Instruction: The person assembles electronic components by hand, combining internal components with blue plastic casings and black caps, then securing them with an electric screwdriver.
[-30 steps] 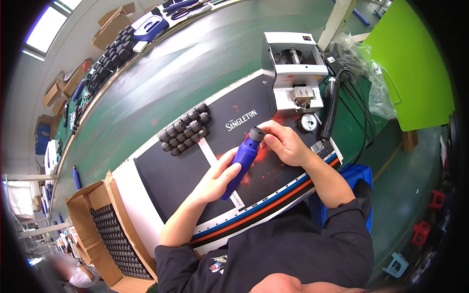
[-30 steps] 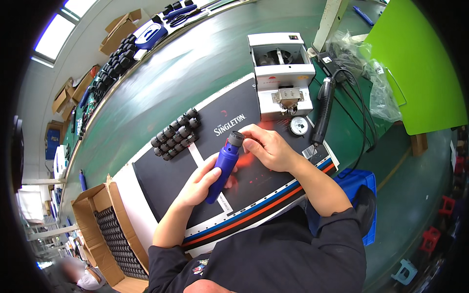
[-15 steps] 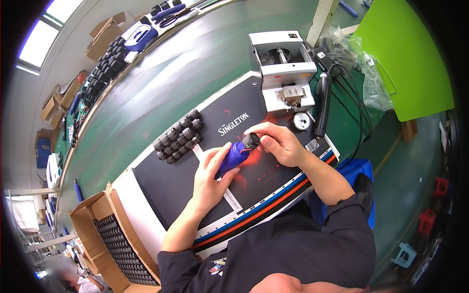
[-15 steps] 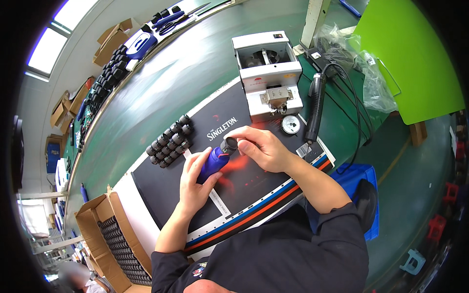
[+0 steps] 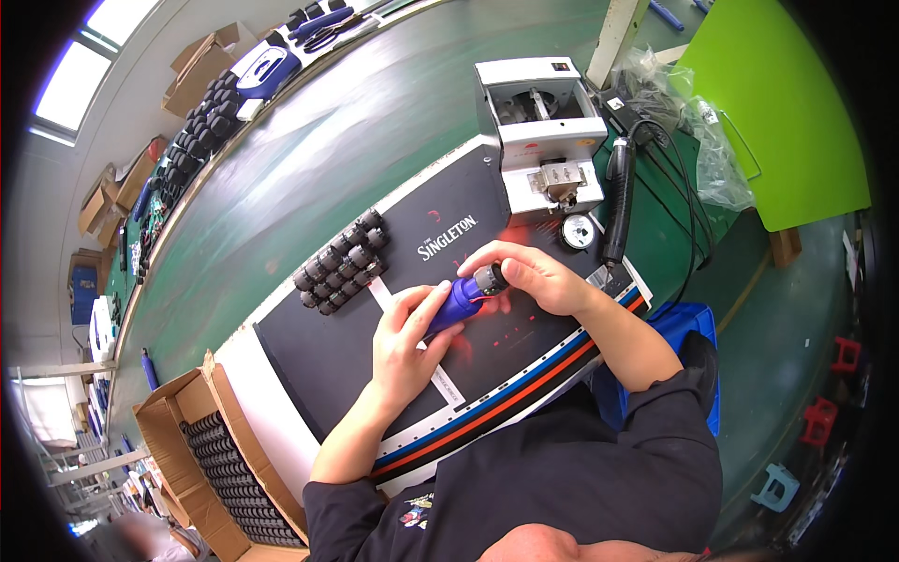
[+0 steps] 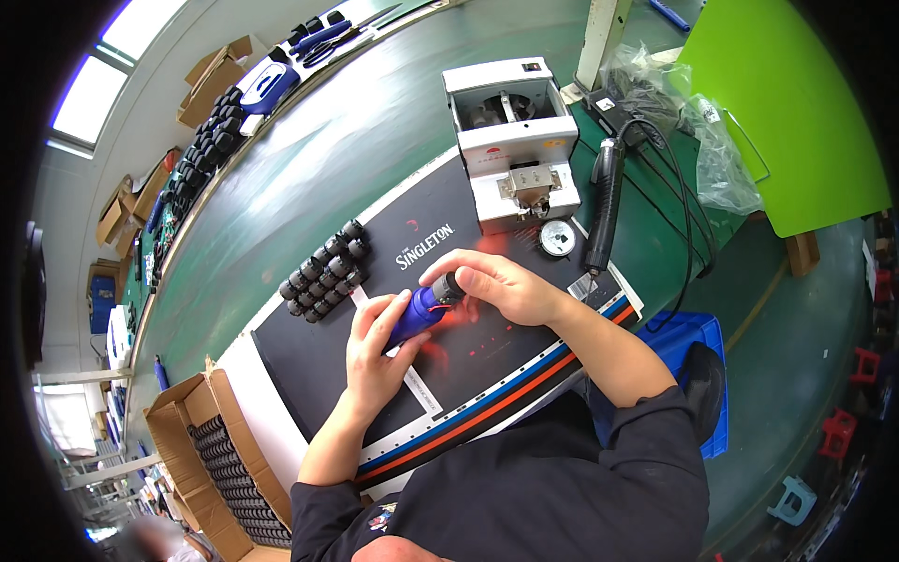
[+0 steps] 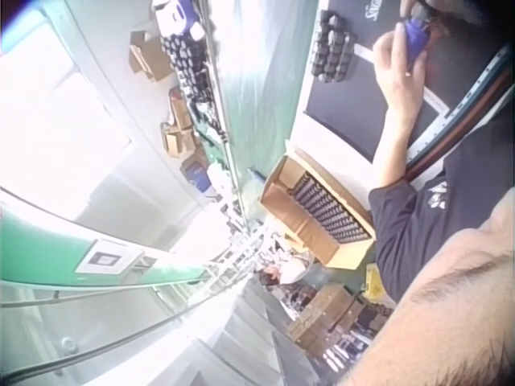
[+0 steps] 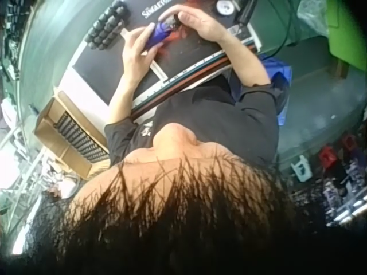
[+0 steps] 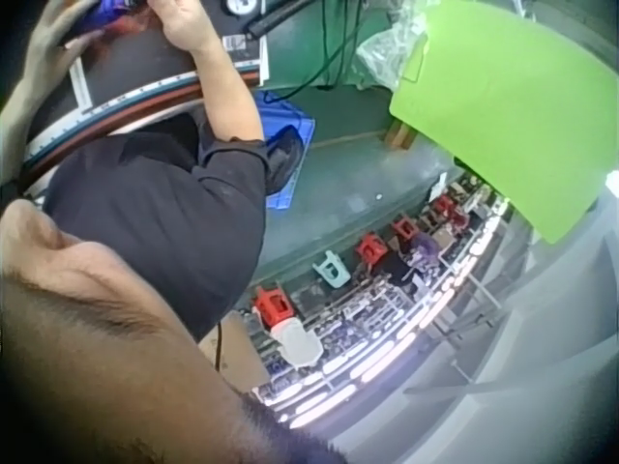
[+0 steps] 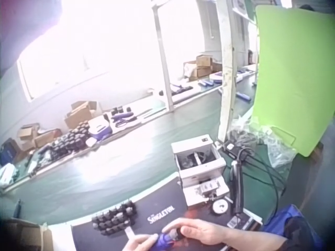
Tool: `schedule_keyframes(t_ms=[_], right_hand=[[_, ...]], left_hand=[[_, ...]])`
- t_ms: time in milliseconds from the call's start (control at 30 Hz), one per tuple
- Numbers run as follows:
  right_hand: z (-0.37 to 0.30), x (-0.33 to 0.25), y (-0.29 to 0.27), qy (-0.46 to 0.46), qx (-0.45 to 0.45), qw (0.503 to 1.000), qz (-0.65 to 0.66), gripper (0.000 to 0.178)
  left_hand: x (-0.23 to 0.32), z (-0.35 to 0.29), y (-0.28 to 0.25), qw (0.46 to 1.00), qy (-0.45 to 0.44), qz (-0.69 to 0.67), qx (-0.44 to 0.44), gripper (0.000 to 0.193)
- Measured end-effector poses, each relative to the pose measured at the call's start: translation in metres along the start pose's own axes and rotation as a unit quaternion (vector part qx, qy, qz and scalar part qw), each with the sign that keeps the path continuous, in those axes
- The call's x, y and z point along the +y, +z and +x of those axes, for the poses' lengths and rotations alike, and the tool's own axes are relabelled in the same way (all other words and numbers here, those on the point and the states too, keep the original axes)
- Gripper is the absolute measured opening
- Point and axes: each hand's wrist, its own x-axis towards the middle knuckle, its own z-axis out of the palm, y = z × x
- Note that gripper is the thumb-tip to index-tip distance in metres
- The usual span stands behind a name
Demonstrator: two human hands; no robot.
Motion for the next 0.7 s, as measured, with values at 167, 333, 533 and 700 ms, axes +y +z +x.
schedule_keyframes(t_ms=[167, 333, 533, 700], right_hand=[[0.002, 0.005, 0.001, 0.053, -0.064, 0.993, 0.087, 0.074], [-0.001, 0.022, 0.006, 0.117, -0.14, 0.952, 0.247, 0.089], [-0.001, 0.011, 0.013, 0.105, -0.22, 0.942, 0.231, 0.109], [-0.003, 0.001, 0.02, 0.076, -0.236, 0.948, 0.199, 0.114]], left_hand=[[-0.002, 0.0, 0.004, 1.0, 0.016, 0.019, 0.017, 0.058], [0.002, 0.003, 0.001, 0.99, 0.098, 0.092, 0.049, 0.056], [0.01, 0.003, -0.016, 0.98, 0.16, 0.115, 0.034, 0.054], [0.019, 0.034, -0.062, 0.974, 0.124, 0.172, 0.081, 0.053]])
